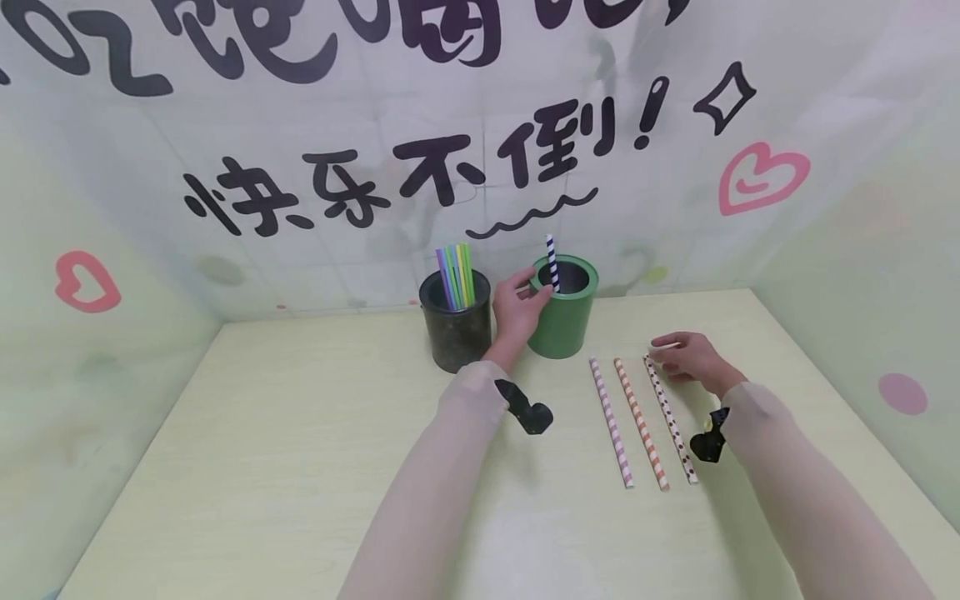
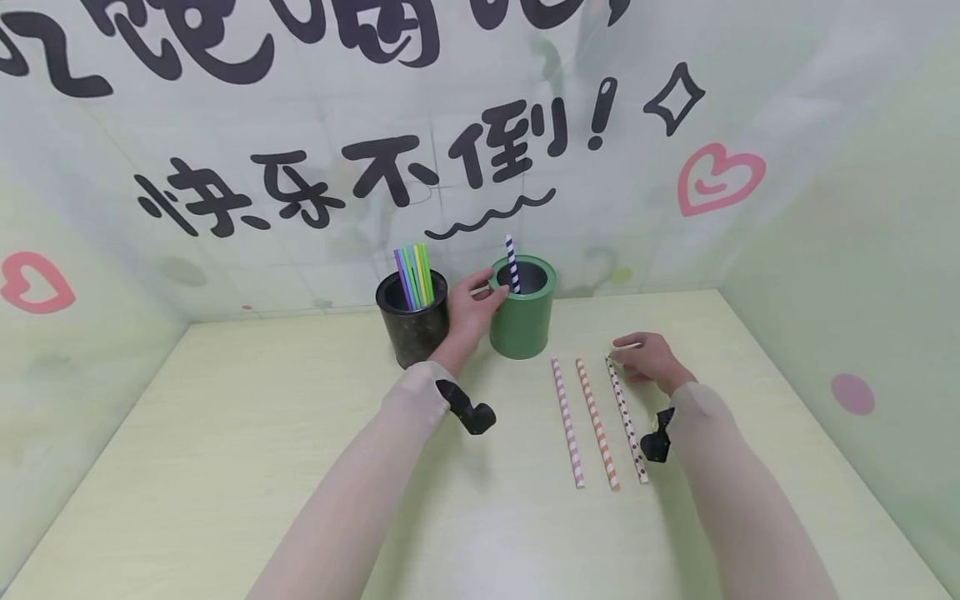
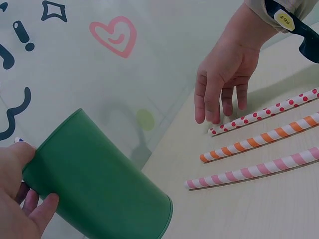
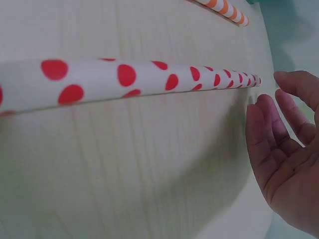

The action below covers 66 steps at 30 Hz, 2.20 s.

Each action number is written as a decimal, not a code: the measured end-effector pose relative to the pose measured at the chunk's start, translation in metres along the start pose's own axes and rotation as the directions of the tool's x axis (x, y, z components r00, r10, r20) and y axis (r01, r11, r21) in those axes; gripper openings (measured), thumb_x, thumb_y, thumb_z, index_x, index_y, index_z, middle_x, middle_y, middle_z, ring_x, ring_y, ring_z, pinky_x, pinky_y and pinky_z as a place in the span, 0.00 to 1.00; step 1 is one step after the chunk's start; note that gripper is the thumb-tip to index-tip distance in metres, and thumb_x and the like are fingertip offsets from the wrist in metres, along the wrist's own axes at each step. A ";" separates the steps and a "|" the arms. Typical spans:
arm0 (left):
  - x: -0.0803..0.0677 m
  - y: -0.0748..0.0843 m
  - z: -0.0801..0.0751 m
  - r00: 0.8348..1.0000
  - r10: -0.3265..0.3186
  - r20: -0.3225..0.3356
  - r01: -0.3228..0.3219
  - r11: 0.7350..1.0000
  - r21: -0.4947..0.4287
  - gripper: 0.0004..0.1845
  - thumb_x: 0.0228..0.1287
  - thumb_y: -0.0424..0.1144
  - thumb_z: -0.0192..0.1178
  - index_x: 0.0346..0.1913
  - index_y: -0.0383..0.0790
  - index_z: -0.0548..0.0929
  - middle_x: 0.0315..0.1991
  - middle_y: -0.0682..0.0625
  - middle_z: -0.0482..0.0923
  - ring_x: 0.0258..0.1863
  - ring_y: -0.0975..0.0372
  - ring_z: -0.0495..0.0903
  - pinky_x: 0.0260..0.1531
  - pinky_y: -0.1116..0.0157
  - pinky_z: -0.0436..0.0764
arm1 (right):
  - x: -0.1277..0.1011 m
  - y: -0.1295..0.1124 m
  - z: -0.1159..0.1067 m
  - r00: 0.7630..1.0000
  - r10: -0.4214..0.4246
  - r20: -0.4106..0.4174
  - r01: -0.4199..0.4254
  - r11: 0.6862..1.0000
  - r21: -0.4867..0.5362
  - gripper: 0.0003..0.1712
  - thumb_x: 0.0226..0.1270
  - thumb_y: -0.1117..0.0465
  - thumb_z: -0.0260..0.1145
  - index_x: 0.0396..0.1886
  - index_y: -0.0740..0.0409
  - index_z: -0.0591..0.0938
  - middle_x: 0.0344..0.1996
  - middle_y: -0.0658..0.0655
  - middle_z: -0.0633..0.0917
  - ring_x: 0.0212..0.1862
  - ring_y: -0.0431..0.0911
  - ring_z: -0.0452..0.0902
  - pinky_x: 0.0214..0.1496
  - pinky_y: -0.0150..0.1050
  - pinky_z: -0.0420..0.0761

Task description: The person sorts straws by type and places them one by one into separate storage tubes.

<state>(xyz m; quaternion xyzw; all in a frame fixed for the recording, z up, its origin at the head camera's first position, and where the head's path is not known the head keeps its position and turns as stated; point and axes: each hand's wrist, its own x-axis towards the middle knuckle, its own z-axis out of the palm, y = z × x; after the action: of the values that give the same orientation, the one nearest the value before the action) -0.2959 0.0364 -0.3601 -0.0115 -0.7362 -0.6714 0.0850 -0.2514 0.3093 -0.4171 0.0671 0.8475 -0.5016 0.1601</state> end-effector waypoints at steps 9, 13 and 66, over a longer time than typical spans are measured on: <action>0.000 0.001 -0.001 1.000 -0.007 -0.003 0.007 1.000 0.011 0.23 0.54 0.31 0.64 0.55 0.34 0.76 0.51 0.41 0.76 0.45 0.54 0.78 0.42 0.68 0.79 | 0.002 0.006 0.009 0.999 0.029 -0.036 -0.028 0.999 0.018 0.29 0.63 0.57 0.62 0.58 0.71 0.68 0.34 0.54 0.76 0.28 0.41 0.72 0.32 0.33 0.79; -0.001 0.000 -0.001 1.000 -0.013 -0.003 0.013 1.000 0.011 0.23 0.54 0.31 0.64 0.55 0.34 0.76 0.51 0.42 0.76 0.45 0.54 0.78 0.42 0.69 0.79 | 0.002 0.006 0.011 0.999 0.038 -0.037 -0.037 0.999 0.039 0.29 0.63 0.58 0.62 0.57 0.71 0.68 0.35 0.53 0.77 0.28 0.39 0.73 0.33 0.32 0.80; 0.001 0.001 0.001 1.000 -0.013 -0.003 0.013 1.000 0.020 0.22 0.55 0.32 0.64 0.55 0.34 0.76 0.52 0.42 0.76 0.45 0.54 0.78 0.42 0.68 0.80 | 0.004 -0.091 -0.015 0.970 -0.169 -0.174 0.193 0.972 0.131 0.24 0.67 0.62 0.57 0.59 0.72 0.69 0.37 0.51 0.78 0.34 0.35 0.76 0.40 0.40 0.83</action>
<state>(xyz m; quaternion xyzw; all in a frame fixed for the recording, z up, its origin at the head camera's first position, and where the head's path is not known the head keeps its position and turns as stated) -0.2964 0.0375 -0.3591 -0.0052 -0.7428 -0.6645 0.0817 -0.2830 0.2775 -0.3360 0.0412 0.8211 -0.5679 0.0389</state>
